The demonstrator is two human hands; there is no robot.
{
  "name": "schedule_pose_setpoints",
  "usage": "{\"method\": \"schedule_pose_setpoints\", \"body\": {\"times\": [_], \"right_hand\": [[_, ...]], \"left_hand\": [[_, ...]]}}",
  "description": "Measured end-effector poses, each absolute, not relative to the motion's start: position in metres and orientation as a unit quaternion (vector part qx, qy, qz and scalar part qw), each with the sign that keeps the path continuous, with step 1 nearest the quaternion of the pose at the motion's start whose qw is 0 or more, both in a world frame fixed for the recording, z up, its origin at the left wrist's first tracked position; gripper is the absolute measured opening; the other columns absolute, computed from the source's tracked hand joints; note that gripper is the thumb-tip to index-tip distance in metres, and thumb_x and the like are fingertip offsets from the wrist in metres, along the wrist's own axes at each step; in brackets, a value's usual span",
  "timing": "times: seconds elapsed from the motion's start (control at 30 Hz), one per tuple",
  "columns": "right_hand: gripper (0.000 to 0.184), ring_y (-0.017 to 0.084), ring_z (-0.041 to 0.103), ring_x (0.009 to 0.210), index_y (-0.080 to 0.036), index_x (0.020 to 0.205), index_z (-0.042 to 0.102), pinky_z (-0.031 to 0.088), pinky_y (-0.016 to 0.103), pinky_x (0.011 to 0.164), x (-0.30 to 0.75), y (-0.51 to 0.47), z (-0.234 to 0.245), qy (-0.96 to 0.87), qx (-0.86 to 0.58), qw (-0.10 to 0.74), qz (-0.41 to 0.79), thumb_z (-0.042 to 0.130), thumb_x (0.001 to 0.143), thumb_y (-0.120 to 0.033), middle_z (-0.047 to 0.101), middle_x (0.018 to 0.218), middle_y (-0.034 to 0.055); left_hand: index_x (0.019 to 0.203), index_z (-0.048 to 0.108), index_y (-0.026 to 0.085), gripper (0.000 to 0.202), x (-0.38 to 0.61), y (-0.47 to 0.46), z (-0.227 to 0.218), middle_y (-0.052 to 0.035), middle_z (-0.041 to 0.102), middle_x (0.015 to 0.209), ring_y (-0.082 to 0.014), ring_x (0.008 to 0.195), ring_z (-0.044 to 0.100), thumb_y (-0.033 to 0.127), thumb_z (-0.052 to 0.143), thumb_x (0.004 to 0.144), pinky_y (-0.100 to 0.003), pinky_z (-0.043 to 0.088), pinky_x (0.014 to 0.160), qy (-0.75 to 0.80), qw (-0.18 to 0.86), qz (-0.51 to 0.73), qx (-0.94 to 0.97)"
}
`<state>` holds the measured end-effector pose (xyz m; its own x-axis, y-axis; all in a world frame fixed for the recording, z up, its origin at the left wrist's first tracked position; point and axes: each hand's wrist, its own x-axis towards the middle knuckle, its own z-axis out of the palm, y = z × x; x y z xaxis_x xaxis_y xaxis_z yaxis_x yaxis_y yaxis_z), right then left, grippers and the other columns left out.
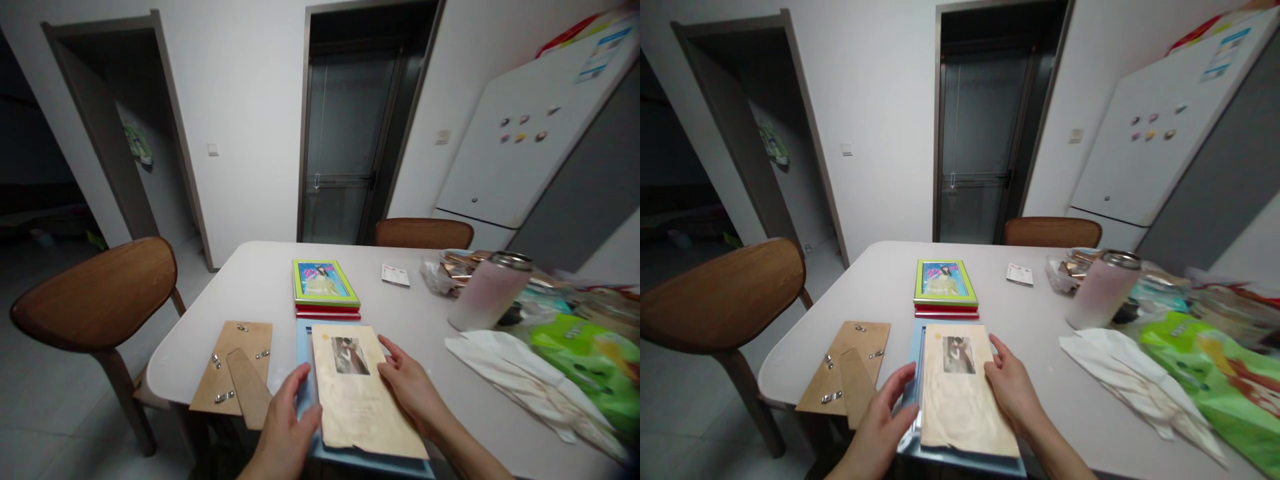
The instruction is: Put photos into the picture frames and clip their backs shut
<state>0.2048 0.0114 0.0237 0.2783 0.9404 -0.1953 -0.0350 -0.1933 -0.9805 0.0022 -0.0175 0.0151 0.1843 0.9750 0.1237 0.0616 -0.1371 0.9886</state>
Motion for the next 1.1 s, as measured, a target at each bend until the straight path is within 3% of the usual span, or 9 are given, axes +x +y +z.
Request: {"method": "schedule_pose_setpoints", "body": {"times": [0.1, 0.23, 0.33, 0.5, 0.77, 0.93, 1.1], "right_hand": [[0.061, 0.011, 0.051, 0.041, -0.011, 0.125, 0.030, 0.039, 0.021, 0.041, 0.210, 0.022, 0.016, -0.447, -0.650, 0.455, 0.413, 0.039, 0.065, -0.016, 0.058, 0.055, -0.0028], [0.057, 0.015, 0.060, 0.062, -0.008, 0.122, 0.036, 0.045, 0.025, 0.056, 0.202, 0.032, 0.010, -0.524, -0.665, 0.412, 0.336, 0.034, 0.066, -0.017, 0.065, 0.080, 0.0064], [0.049, 0.019, 0.057, 0.086, -0.009, 0.116, 0.044, 0.043, 0.028, 0.074, 0.196, 0.034, 0.008, -0.597, -0.700, 0.346, 0.184, 0.035, 0.069, -0.018, 0.062, 0.098, 0.0103], [0.038, 0.025, 0.048, 0.101, -0.007, 0.108, 0.052, 0.036, 0.037, 0.086, 0.195, 0.033, -0.001, -0.687, -0.700, 0.194, -0.010, 0.037, 0.075, -0.019, 0.052, 0.113, 0.0158], [0.037, 0.026, 0.043, 0.108, -0.013, 0.110, 0.050, 0.036, 0.040, 0.084, 0.193, 0.030, -0.002, -0.710, -0.693, 0.124, -0.025, 0.035, 0.078, -0.020, 0.046, 0.121, 0.0125], [0.039, 0.028, 0.031, 0.118, -0.013, 0.115, 0.046, 0.027, 0.048, 0.090, 0.185, 0.023, -0.007, -0.734, -0.671, 0.093, -0.044, 0.032, 0.079, -0.021, 0.044, 0.124, 0.0121], [0.043, 0.028, 0.027, 0.120, -0.010, 0.119, 0.041, 0.028, 0.048, 0.090, 0.185, 0.019, -0.009, -0.745, -0.664, 0.066, -0.015, 0.031, 0.080, -0.026, 0.038, 0.128, 0.0145]], "left_hand": [[0.114, 0.045, 0.013, 0.049, -0.002, -0.021, 0.006, -0.0141, 0.039, 0.127, -0.0253, 0.117, 0.034, 0.014, 0.051, 0.065, -0.043, 0.025, 0.099, 0.412, 0.362, 0.354, 0.757], [0.114, 0.044, 0.012, 0.050, -0.001, -0.022, 0.001, -0.0162, 0.039, 0.127, -0.0272, 0.119, 0.031, 0.016, 0.051, 0.065, -0.050, 0.023, 0.097, 0.363, 0.254, 0.231, 0.866], [0.112, 0.045, 0.013, 0.047, -0.001, -0.020, 0.003, -0.0167, 0.040, 0.126, -0.0292, 0.118, 0.032, 0.022, 0.054, 0.067, -0.054, 0.023, 0.095, 0.355, 0.222, 0.177, 0.891], [0.113, 0.045, 0.014, 0.051, -0.002, -0.016, 0.002, -0.0150, 0.041, 0.126, -0.0297, 0.117, 0.034, 0.032, 0.058, 0.067, -0.052, 0.025, 0.096, 0.358, 0.210, 0.163, 0.895], [0.113, 0.045, 0.012, 0.052, -0.001, -0.019, 0.007, -0.0156, 0.042, 0.125, -0.0294, 0.116, 0.036, 0.029, 0.059, 0.066, -0.050, 0.024, 0.097, 0.371, 0.212, 0.160, 0.890], [0.115, 0.041, 0.013, 0.056, -0.003, -0.022, 0.012, -0.0167, 0.035, 0.130, -0.0284, 0.119, 0.030, 0.019, 0.058, 0.062, -0.051, 0.022, 0.097, 0.372, 0.200, 0.149, 0.894], [0.113, 0.044, 0.017, 0.050, -0.004, -0.019, 0.003, -0.0135, 0.037, 0.129, -0.0277, 0.119, 0.030, 0.027, 0.059, 0.066, -0.050, 0.021, 0.098, 0.355, 0.201, 0.156, 0.900]]}}
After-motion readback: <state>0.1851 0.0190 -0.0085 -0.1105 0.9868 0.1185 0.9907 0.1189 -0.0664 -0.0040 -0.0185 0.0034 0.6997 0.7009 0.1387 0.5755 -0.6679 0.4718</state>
